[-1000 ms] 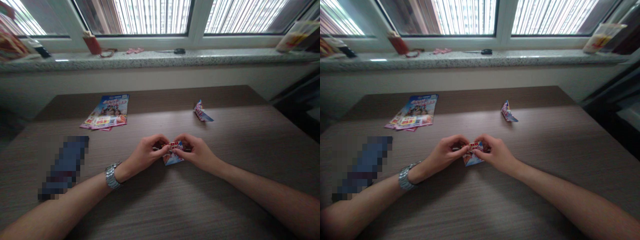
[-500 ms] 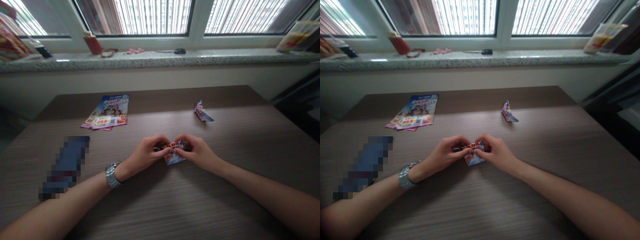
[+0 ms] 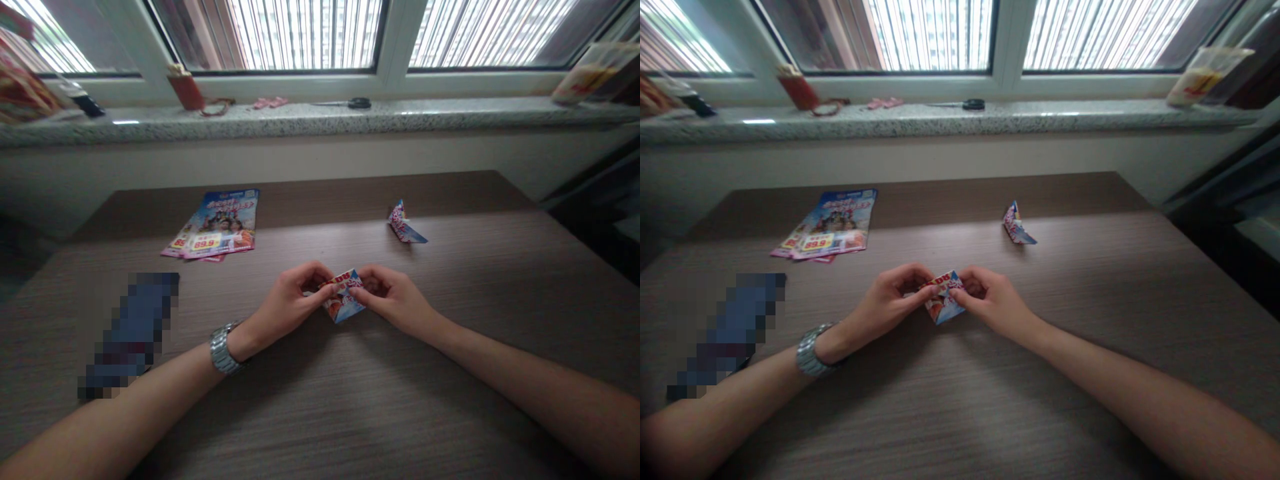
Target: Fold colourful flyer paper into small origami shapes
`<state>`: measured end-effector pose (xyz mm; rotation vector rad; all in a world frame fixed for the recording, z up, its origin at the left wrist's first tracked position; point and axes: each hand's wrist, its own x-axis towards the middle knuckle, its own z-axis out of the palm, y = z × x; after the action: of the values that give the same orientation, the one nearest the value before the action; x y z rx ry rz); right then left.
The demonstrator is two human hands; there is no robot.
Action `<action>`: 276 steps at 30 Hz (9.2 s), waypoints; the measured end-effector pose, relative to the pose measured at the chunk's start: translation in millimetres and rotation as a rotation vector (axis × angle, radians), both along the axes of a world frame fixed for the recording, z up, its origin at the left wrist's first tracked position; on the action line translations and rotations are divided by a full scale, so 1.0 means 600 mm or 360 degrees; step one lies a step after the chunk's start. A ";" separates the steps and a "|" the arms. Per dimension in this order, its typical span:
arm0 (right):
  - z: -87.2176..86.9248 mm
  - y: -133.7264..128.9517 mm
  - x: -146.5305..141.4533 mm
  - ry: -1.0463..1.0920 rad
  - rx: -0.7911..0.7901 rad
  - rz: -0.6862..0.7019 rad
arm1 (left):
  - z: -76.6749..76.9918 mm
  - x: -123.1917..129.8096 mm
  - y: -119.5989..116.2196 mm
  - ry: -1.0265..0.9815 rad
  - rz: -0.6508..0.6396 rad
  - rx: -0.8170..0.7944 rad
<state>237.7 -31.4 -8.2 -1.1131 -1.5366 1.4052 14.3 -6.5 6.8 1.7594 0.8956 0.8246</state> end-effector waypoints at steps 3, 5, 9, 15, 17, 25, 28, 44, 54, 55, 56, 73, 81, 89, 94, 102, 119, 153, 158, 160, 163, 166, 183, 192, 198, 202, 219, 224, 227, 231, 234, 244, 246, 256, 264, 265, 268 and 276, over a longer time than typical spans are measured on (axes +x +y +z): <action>-0.002 0.000 0.003 -0.0067 0.0017 0.0007 | -0.003 0.001 -0.003 0.0027 -0.0065 -0.0048; 0.000 -0.001 0.004 -0.0131 0.0040 0.0036 | -0.004 0.001 -0.007 0.0058 -0.0110 -0.0063; 0.008 -0.004 0.007 -0.0333 0.0141 0.0119 | -0.003 0.000 -0.011 0.0142 -0.0170 -0.0048; 0.013 -0.006 0.006 -0.0374 0.0216 0.0133 | 0.000 -0.002 -0.007 0.0216 -0.0142 0.0036; 0.011 -0.005 0.005 -0.0306 0.0177 0.0071 | 0.001 -0.003 -0.006 0.0182 -0.0078 0.0039; 0.009 -0.001 0.005 -0.0297 0.0158 -0.0044 | -0.007 -0.003 -0.007 0.0178 -0.0074 -0.0002; 0.012 -0.001 0.007 -0.0359 0.0186 -0.0044 | -0.006 -0.001 -0.010 0.0181 -0.0082 -0.0003; 0.017 0.003 0.008 -0.0137 0.0071 -0.0144 | 0.000 -0.009 0.000 0.0120 0.0132 0.0174; 0.017 0.006 0.010 -0.0034 0.0057 -0.0177 | 0.002 -0.008 -0.002 0.0134 0.0109 0.0242; 0.017 0.006 0.010 -0.0027 0.0067 -0.0180 | 0.002 -0.008 -0.002 0.0134 0.0110 0.0247; 0.017 0.006 0.010 -0.0021 0.0078 -0.0183 | 0.002 -0.008 -0.003 0.0135 0.0112 0.0248; 0.014 0.007 0.010 -0.0024 0.0032 -0.0233 | 0.001 -0.007 -0.002 0.0137 0.0161 0.0322; 0.011 0.008 0.009 0.0080 -0.0023 -0.0291 | 0.003 -0.008 0.001 0.0106 0.0254 0.0302; 0.015 0.004 0.009 0.0037 0.0046 -0.0287 | 0.005 -0.008 -0.004 0.0062 0.0227 0.0347; 0.014 0.003 0.011 -0.0027 0.0107 -0.0268 | 0.008 -0.006 -0.006 0.0072 0.0182 0.0402; 0.010 0.004 0.013 -0.0072 0.0108 -0.0249 | 0.008 -0.006 -0.008 0.0099 0.0169 0.0362; 0.013 0.008 0.014 -0.0321 0.0217 -0.0169 | -0.004 -0.009 0.002 0.0118 0.0130 0.0183; 0.011 -0.003 0.009 -0.0706 0.0483 -0.0055 | -0.002 -0.004 -0.001 0.0162 0.0058 0.0160; 0.007 0.001 0.009 -0.0651 0.0627 -0.0137 | 0.000 -0.008 0.004 0.0335 0.0039 0.0354; 0.006 0.004 0.011 -0.0696 0.0772 -0.0146 | 0.001 -0.009 0.008 0.0413 0.0049 0.0492; 0.003 0.007 0.013 -0.0781 0.1055 -0.0096 | -0.003 -0.011 0.015 0.0517 0.0102 0.0625; -0.002 0.006 0.015 -0.0889 0.1217 0.0056 | -0.011 -0.014 0.022 0.0600 0.0128 0.0667; -0.013 0.000 0.012 -0.1285 0.1281 0.0380 | -0.029 -0.022 0.034 0.0791 0.0128 0.0805; -0.010 -0.002 0.013 -0.1388 0.1271 0.0442 | -0.023 -0.025 0.032 0.0816 0.0078 0.0985; -0.008 0.009 0.023 -0.1433 0.1219 0.0379 | -0.006 -0.024 0.016 0.0920 -0.0171 0.1261; -0.008 0.017 0.030 -0.1498 0.1169 0.0334 | -0.004 -0.021 0.009 0.1015 -0.0254 0.1280; -0.012 0.013 0.029 -0.1524 0.1197 0.0467 | -0.002 -0.016 -0.002 0.1223 -0.0305 0.1269; -0.013 0.012 0.031 -0.1563 0.1130 0.0503 | -0.003 -0.018 -0.003 0.1224 -0.0313 0.1237; -0.013 0.012 0.032 -0.1538 0.1120 0.0505 | -0.006 -0.020 -0.003 0.1214 -0.0299 0.1237; -0.012 0.011 0.033 -0.1541 0.1119 0.0513 | -0.006 -0.028 -0.001 0.1210 -0.0287 0.1322; -0.009 0.011 0.033 -0.1561 0.1108 0.0518 | 0.002 -0.037 0.003 0.1163 -0.0275 0.1388; -0.007 0.012 0.034 -0.1558 0.1091 0.0532 | 0.016 -0.047 0.014 0.1182 -0.0415 0.1423; -0.007 0.012 0.034 -0.1558 0.1086 0.0541 | 0.013 -0.046 0.014 0.1144 -0.0417 0.1422; -0.005 0.012 0.033 -0.1520 0.1063 0.0525 | 0.007 -0.039 0.012 0.1106 -0.0339 0.1448; -0.008 0.011 0.033 -0.1520 0.1093 0.0518 | -0.002 -0.038 0.009 0.1129 -0.0374 0.1331; -0.009 0.011 0.033 -0.1523 0.1100 0.0517 | -0.004 -0.037 0.009 0.1123 -0.0377 0.1320; -0.009 0.010 0.033 -0.1559 0.1116 0.0514 | -0.005 -0.037 0.008 0.1117 -0.0372 0.1289; -0.012 0.006 0.034 -0.1645 0.1099 0.0431 | -0.002 -0.033 0.004 0.1105 -0.0327 0.1191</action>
<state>257.9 -27.8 -15.2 -1.2444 -2.6830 0.2573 -5.6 -3.8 5.7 2.8447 0.8608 0.4151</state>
